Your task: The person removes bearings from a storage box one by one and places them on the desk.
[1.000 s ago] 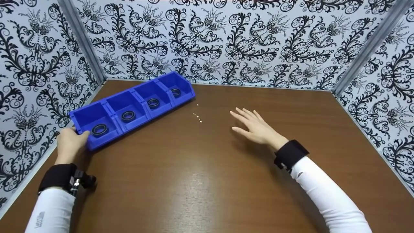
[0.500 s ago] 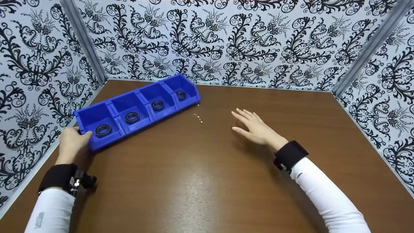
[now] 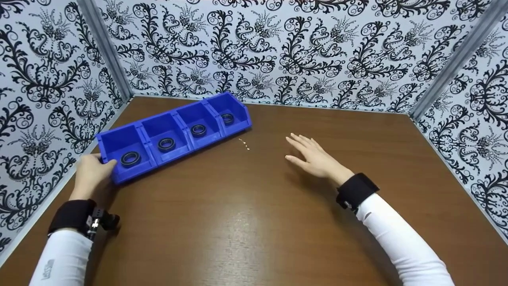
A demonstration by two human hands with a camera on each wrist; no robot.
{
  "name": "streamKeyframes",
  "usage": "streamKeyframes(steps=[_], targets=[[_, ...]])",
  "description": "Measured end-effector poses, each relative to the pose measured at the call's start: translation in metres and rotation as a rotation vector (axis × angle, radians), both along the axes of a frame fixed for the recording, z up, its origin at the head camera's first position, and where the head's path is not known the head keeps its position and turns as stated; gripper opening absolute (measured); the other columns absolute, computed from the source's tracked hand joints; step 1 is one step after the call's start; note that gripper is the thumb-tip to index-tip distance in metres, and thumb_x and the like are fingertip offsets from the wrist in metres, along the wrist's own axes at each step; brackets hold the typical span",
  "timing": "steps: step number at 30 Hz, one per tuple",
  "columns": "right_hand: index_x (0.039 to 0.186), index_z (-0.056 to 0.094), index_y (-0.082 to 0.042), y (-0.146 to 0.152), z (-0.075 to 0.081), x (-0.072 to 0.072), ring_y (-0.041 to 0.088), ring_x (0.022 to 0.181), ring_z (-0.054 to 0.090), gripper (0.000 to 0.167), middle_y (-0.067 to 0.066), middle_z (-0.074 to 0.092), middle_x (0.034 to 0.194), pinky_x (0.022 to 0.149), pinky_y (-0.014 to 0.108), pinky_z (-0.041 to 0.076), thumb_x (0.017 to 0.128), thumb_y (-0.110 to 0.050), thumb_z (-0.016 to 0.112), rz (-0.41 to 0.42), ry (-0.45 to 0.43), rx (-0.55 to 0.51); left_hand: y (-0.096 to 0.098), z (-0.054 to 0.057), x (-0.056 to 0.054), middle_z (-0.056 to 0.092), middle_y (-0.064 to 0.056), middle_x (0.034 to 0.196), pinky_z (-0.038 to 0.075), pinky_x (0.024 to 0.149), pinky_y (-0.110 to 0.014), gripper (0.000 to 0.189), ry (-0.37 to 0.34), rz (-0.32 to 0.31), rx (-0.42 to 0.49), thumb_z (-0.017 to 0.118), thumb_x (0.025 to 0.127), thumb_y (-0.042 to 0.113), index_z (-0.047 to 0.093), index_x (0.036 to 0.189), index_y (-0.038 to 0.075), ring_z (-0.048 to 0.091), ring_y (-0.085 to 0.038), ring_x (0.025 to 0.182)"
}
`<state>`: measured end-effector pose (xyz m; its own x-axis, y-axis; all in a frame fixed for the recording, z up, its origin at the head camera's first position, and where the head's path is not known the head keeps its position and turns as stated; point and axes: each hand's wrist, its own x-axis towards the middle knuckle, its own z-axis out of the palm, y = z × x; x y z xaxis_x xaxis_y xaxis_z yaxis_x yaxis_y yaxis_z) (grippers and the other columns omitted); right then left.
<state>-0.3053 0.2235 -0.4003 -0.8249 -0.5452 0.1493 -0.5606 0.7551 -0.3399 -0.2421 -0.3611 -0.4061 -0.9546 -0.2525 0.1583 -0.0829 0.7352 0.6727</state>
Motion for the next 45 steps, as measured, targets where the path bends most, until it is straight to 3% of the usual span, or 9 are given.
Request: streamKeyframes(steps=[3, 8, 14, 18, 21, 26, 32, 37, 45], targets=[[0.159, 0.032, -0.007, -0.001, -0.001, 0.000, 0.037, 0.151, 0.019, 0.068, 0.016, 0.026, 0.164, 0.121, 0.054, 0.007, 0.105, -0.045, 0.050, 0.001, 0.000, -0.003, 0.001, 0.001, 0.000, 0.065, -0.039, 0.103, 0.044, 0.060, -0.019, 0.043, -0.019, -0.011, 0.003, 0.063, 0.093, 0.011, 0.059, 0.116, -0.025, 0.062, -0.024, 0.075], [0.157, 0.034, -0.004, -0.004, -0.002, -0.001, 0.038, 0.150, 0.020, 0.068, 0.017, 0.027, 0.163, 0.121, 0.055, 0.008, 0.105, -0.043, 0.051, 0.006, 0.005, -0.008, 0.002, 0.001, 0.000, 0.065, -0.040, 0.102, 0.045, 0.059, -0.018, 0.044, -0.032, -0.038, 0.018, 0.061, 0.094, 0.010, 0.057, 0.118, -0.026, 0.061, -0.022, 0.073], [0.156, 0.034, -0.002, -0.006, -0.001, -0.002, 0.038, 0.150, 0.021, 0.067, 0.018, 0.027, 0.163, 0.121, 0.053, 0.009, 0.105, -0.041, 0.052, 0.006, 0.003, -0.008, 0.004, 0.001, -0.001, 0.062, -0.043, 0.108, 0.046, 0.060, -0.016, 0.047, -0.037, -0.061, 0.031, 0.060, 0.094, 0.010, 0.053, 0.122, -0.028, 0.065, -0.031, 0.080], [0.156, 0.034, 0.000, -0.006, -0.002, -0.002, 0.039, 0.150, 0.021, 0.069, 0.019, 0.028, 0.163, 0.121, 0.053, 0.010, 0.104, -0.041, 0.052, 0.013, 0.006, -0.010, 0.005, 0.000, -0.001, 0.061, -0.044, 0.110, 0.055, 0.074, -0.033, 0.049, -0.029, -0.068, 0.022, 0.060, 0.093, 0.011, 0.053, 0.122, -0.028, 0.065, -0.040, 0.088], [0.156, 0.033, 0.000, -0.006, -0.003, -0.002, 0.039, 0.150, 0.022, 0.068, 0.019, 0.028, 0.162, 0.121, 0.053, 0.011, 0.104, -0.040, 0.053, 0.017, 0.007, -0.012, 0.006, -0.001, -0.001, 0.063, -0.041, 0.108, 0.053, 0.082, -0.046, 0.048, -0.027, -0.069, 0.003, 0.060, 0.093, 0.012, 0.055, 0.122, -0.026, 0.063, -0.042, 0.092], [0.156, 0.033, 0.000, -0.007, -0.003, -0.001, 0.037, 0.150, 0.022, 0.068, 0.019, 0.028, 0.162, 0.121, 0.051, 0.012, 0.105, -0.039, 0.053, 0.026, 0.008, -0.016, 0.008, -0.002, -0.003, 0.067, -0.033, 0.099, 0.050, 0.079, -0.049, 0.044, -0.019, -0.075, -0.030, 0.060, 0.093, 0.014, 0.060, 0.117, -0.022, 0.061, -0.040, 0.087], [0.157, 0.032, 0.000, -0.007, -0.002, 0.000, 0.037, 0.150, 0.021, 0.069, 0.018, 0.027, 0.163, 0.121, 0.051, 0.013, 0.105, -0.039, 0.053, 0.020, 0.006, -0.017, 0.009, -0.001, -0.002, 0.063, -0.039, 0.108, 0.047, 0.088, -0.061, 0.048, -0.043, -0.094, -0.022, 0.060, 0.094, 0.015, 0.056, 0.123, -0.023, 0.061, -0.049, 0.095], [0.157, 0.031, 0.000, -0.005, -0.002, 0.000, 0.038, 0.150, 0.022, 0.071, 0.018, 0.027, 0.163, 0.121, 0.051, 0.014, 0.104, -0.041, 0.054, 0.010, 0.001, -0.029, 0.012, 0.001, -0.001, 0.063, -0.039, 0.112, 0.048, 0.088, -0.057, 0.050, -0.075, -0.106, 0.001, 0.059, 0.095, 0.015, 0.054, 0.126, -0.023, 0.062, -0.046, 0.096], [0.156, 0.032, 0.002, -0.004, -0.003, -0.002, 0.038, 0.150, 0.022, 0.071, 0.020, 0.027, 0.162, 0.120, 0.052, 0.015, 0.104, -0.042, 0.054, 0.008, 0.001, -0.045, 0.016, 0.003, 0.000, 0.066, -0.035, 0.107, 0.049, 0.072, -0.030, 0.050, -0.098, -0.126, 0.011, 0.059, 0.095, 0.016, 0.055, 0.127, -0.022, 0.064, -0.035, 0.089]])
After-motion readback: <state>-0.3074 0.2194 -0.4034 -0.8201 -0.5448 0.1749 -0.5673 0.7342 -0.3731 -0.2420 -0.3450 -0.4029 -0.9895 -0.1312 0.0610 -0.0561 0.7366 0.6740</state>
